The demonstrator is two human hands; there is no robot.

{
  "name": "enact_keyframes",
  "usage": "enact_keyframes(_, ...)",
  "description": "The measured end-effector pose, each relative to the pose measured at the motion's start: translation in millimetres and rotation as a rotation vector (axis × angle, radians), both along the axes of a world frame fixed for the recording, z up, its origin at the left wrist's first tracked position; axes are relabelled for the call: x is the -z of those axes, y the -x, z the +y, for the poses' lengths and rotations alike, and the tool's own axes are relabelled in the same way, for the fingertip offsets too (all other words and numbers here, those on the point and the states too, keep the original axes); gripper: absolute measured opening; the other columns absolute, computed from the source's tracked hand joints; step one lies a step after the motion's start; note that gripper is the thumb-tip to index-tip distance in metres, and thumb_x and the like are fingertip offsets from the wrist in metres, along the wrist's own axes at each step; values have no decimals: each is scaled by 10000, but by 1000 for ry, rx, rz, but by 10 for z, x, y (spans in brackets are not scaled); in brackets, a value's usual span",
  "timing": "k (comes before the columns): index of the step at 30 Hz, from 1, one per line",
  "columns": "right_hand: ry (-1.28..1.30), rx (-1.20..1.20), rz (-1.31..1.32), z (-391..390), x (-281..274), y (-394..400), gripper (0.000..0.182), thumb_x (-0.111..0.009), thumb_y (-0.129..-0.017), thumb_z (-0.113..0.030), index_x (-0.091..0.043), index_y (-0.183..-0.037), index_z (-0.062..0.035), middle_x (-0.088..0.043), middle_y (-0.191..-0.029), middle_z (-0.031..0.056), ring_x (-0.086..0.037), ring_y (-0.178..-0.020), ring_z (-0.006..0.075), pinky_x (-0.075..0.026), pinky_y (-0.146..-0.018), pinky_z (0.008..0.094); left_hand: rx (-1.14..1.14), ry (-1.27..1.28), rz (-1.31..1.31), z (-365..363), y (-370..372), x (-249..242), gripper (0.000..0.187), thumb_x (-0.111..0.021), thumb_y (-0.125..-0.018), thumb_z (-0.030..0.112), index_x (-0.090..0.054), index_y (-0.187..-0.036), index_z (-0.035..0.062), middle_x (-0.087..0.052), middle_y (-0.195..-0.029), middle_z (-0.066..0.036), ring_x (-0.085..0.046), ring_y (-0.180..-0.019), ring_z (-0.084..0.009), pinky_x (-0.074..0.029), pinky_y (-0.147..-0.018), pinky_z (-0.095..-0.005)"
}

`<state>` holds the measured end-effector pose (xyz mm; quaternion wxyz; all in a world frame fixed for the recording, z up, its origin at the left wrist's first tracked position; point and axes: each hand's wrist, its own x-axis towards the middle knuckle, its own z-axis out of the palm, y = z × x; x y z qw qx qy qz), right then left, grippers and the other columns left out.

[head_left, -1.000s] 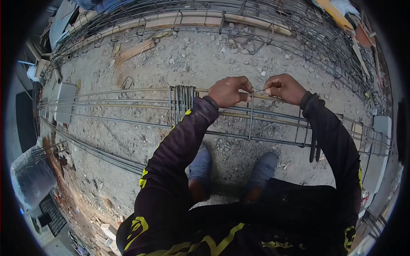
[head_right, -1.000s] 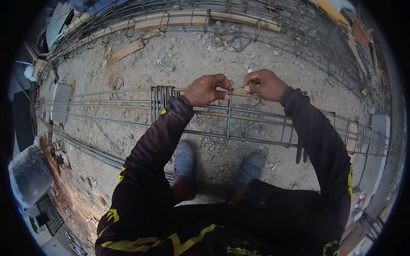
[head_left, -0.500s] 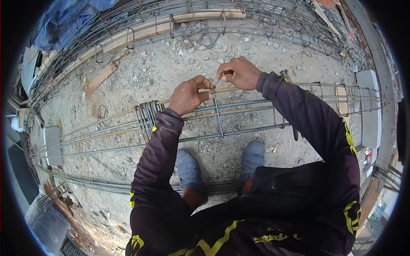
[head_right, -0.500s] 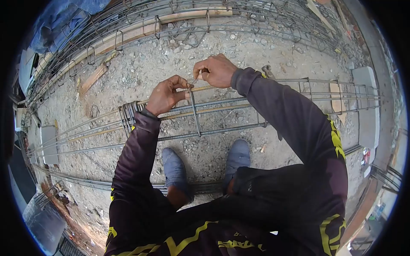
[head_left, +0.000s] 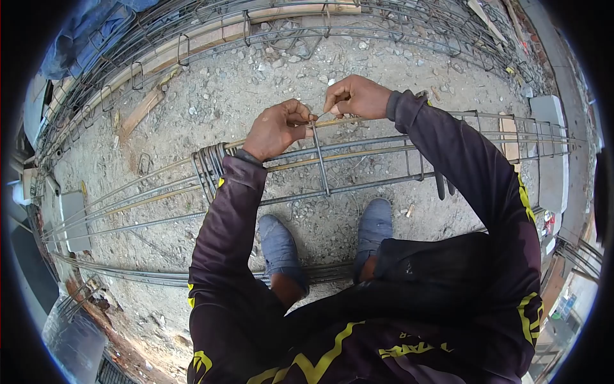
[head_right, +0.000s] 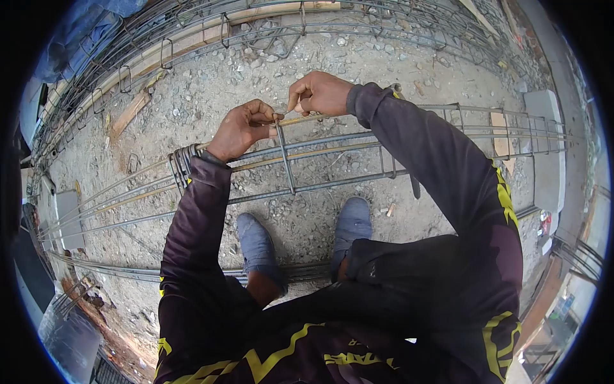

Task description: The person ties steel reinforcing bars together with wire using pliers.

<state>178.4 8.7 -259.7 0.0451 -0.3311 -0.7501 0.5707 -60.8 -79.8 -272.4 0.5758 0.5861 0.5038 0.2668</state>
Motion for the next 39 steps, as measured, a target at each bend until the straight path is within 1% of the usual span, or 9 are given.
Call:
enact_keyframes(5,-42,-22,-174,46,103,221,101,-664,-884,-111,-692,-936,-30,-686,-777,49,-644,-713,132,-517,-669,308,-19,-59,136,-50,-21,-23,264,-790,-783,83,-620,-981,43,-735,-1035,-62,-707,-973,-194,-535,-821,-299)
enact_keyframes(9,300,-48,-85,205,285,197,157,-718,-850,-159,-661,-898,-21,-675,-740,46,-633,-654,122,-494,-574,288,-30,-178,55,-87,-60,-33,232,-774,-808,104,-606,-960,55,-722,-1125,-70,-687,-1021,-198,-526,-825,-333)
enact_keyframes(10,331,-50,-87,222,304,200,162,-724,-844,-157,-656,-891,-17,-674,-737,51,-630,-644,120,-488,-557,285,19,-171,122,-88,-55,-79,234,-729,-820,-13,-579,-992,39,-651,-1258,-123,-633,-1085,-186,-516,-900,-319)
enact_keyframes(15,743,-51,13,183,430,168,170,-700,-857,-130,-613,-908,7,-683,-750,109,-653,-574,167,-522,-509,306,106,-101,62,-15,-15,-54,239,-723,-828,-27,-570,-997,42,-671,-1157,-89,-629,-1004,-153,-514,-875,-309)
enact_keyframes(22,915,-214,-163,228,394,40,179,-597,-896,-126,-626,-962,37,-698,-860,174,-707,-672,226,-581,-554,366,139,99,-57,50,4,-87,176,-704,-852,-33,-563,-933,33,-679,-1027,-77,-613,-940,-142,-510,-834,-305)
enact_keyframes(26,953,-298,-194,246,380,101,234,-570,-924,-160,-660,-996,44,-703,-923,172,-707,-844,246,-574,-712,405,132,-4,-114,30,-7,-96,179,-712,-845,8,-580,-965,23,-686,-956,-55,-614,-878,-141,-492,-776,-296)
enact_keyframes(29,777,-258,-191,214,166,71,310,-580,-942,-241,-663,-1049,38,-706,-1000,139,-676,-964,234,-540,-836,402,137,3,-100,47,14,-60,179,-722,-842,31,-577,-947,25,-697,-952,-64,-629,-885,-149,-500,-787,-306)
enact_keyframes(35,-754,-130,7,-312,-559,-144,318,-682,-883,-368,-674,-983,-66,-612,-888,115,-600,-877,289,-452,-849,440,158,3,1,50,29,-43,183,-679,-852,-48,-530,-915,37,-675,-1134,-109,-605,-1084,-174,-503,-900,-339)
enact_keyframes(39,-837,-180,-116,-684,-368,-370,225,-683,-867,-309,-679,-949,-100,-580,-826,84,-600,-834,269,-425,-805,409,149,-40,-78,13,2,-59,200,-660,-855,-69,-513,-931,44,-659,-1192,-116,-598,-1104,-170,-497,-909,-334)
